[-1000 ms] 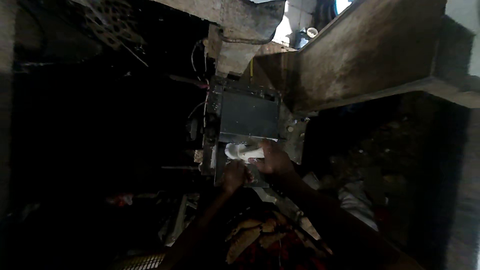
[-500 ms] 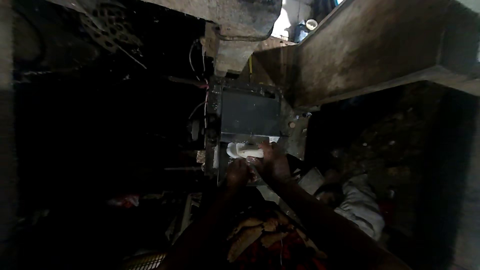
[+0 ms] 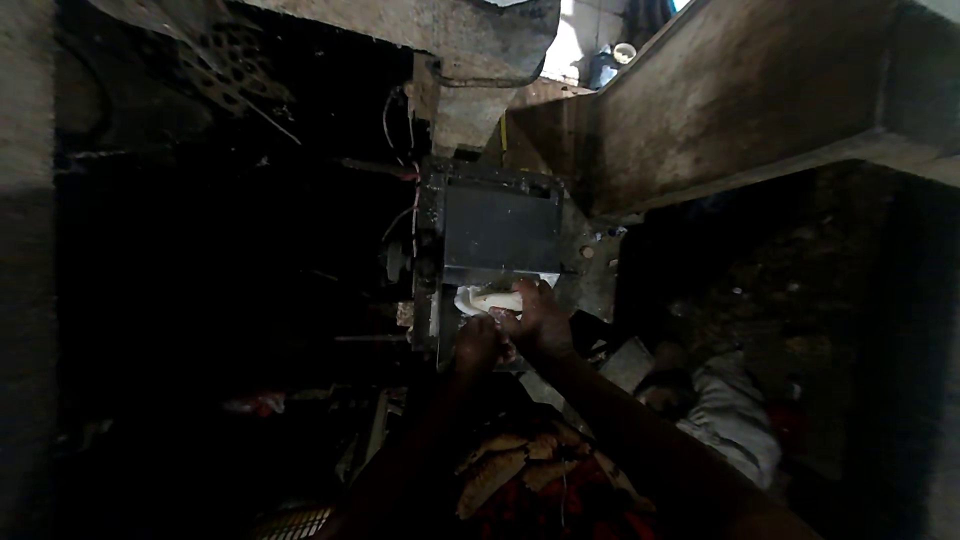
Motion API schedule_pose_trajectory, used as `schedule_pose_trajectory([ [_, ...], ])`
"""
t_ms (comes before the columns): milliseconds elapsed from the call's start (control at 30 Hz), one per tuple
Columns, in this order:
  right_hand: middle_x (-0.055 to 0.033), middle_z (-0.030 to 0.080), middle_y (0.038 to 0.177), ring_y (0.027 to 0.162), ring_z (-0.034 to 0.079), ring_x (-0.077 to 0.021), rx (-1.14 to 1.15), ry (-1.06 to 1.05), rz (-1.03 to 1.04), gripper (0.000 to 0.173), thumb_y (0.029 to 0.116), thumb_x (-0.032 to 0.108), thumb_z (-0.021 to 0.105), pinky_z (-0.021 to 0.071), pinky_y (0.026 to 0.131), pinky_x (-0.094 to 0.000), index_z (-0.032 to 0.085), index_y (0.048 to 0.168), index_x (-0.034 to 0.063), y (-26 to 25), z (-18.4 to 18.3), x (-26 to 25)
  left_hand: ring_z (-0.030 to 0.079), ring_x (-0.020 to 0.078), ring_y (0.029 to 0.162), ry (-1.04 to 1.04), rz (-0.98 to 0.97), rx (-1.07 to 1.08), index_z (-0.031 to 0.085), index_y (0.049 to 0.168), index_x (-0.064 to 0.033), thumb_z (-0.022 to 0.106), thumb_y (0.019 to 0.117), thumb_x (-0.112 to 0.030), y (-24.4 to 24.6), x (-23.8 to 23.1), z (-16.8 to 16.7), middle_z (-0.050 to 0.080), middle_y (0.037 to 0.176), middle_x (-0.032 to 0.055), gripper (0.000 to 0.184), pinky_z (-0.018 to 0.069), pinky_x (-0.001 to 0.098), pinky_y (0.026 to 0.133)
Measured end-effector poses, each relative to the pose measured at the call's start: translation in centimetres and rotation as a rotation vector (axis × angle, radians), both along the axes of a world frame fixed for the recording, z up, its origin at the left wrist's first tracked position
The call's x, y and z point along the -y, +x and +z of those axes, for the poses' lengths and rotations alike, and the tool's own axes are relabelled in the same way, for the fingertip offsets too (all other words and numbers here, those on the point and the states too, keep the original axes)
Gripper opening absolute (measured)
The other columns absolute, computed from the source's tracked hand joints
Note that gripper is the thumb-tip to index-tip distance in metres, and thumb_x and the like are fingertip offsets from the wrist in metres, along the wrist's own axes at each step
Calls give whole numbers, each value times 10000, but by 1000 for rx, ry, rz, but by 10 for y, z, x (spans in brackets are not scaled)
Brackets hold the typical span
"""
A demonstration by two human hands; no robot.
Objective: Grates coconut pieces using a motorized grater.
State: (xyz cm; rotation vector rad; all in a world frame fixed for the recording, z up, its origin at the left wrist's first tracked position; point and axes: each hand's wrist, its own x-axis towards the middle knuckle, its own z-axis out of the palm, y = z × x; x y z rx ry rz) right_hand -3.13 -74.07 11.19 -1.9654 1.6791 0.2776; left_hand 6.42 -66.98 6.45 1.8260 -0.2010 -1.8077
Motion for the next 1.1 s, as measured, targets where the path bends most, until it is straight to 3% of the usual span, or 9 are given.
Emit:
schedule_pose_trajectory([
  [233, -163, 640, 1265, 1017, 693, -315, 244, -31, 5, 564, 872, 387, 796, 597, 826, -529, 592, 1321, 113, -16, -11, 3, 719, 201, 664, 6, 57, -34, 581, 1210, 2, 387, 1125, -298, -4, -1, -5, 705, 837, 107, 367, 638, 363, 623],
  [333, -158, 642, 1311, 1061, 699, -277, 290, 142, 41, 683, 899, 312, 782, 582, 928, -500, 456, 1470, 127, -27, 12, 11, 733, 230, 694, -17, 107, -74, 565, 1242, 12, 381, 1129, -281, -3, -4, -4, 709, 866, 126, 364, 652, 397, 653],
  [400, -161, 640, 1316, 1113, 683, -302, 154, 191, 134, 596, 934, 369, 748, 559, 964, -521, 525, 1425, 114, -28, 35, 14, 731, 235, 678, -20, 131, -84, 560, 1234, 16, 383, 1125, -241, -4, -5, -5, 705, 848, 128, 330, 651, 397, 640],
  [533, -173, 652, 1273, 979, 714, -361, -110, 81, 248, 484, 981, 452, 630, 591, 793, -562, 607, 1343, 131, -15, 38, 7, 719, 193, 660, -29, 67, -56, 574, 1228, 22, 386, 1126, -244, -5, -3, -4, 701, 831, 104, 341, 638, 350, 623],
  [633, -191, 615, 1363, 985, 706, -397, -205, 115, 204, 494, 1002, 445, 602, 575, 786, -591, 581, 1427, 194, 14, 35, 6, 694, 148, 650, -32, 18, -11, 582, 1228, 13, 416, 1114, -232, -1, -2, -2, 689, 820, 74, 317, 614, 318, 625],
  [700, -171, 626, 1335, 975, 707, -385, -227, 137, 183, 465, 1000, 473, 602, 579, 758, -589, 582, 1401, 238, 25, 34, 7, 686, 139, 662, -26, -25, 38, 598, 1224, -5, 440, 1107, -254, 0, -3, -4, 690, 835, 70, 317, 606, 318, 637],
  [867, -177, 647, 1295, 903, 722, -358, -145, 20, 255, 438, 1012, 444, 573, 597, 730, -541, 621, 1389, 227, 18, 16, -7, 676, 245, 935, 2, -245, 188, 625, 1250, 5, 430, 1091, -228, 4, 1, -2, 670, 1083, 175, 343, 570, 432, 839],
  [967, -170, 685, 1191, 840, 729, -336, -113, -70, 286, 351, 1002, 410, 590, 604, 685, -511, 689, 1239, 170, 13, 4, -14, 607, 329, 1223, -18, -459, 291, 600, 1315, 48, 400, 1091, -166, 6, 4, 1, 632, 1289, 239, 369, 472, 481, 1052],
  [1100, -166, 688, 1191, 861, 728, -342, -180, -42, 301, 376, 1012, 432, 573, 596, 684, -516, 667, 1289, 196, 22, 5, -11, 521, 365, 1353, -57, -833, 425, 543, 1383, 93, 446, 1065, -92, 5, 6, 5, 553, 1422, 261, 380, 404, 468, 1134],
])
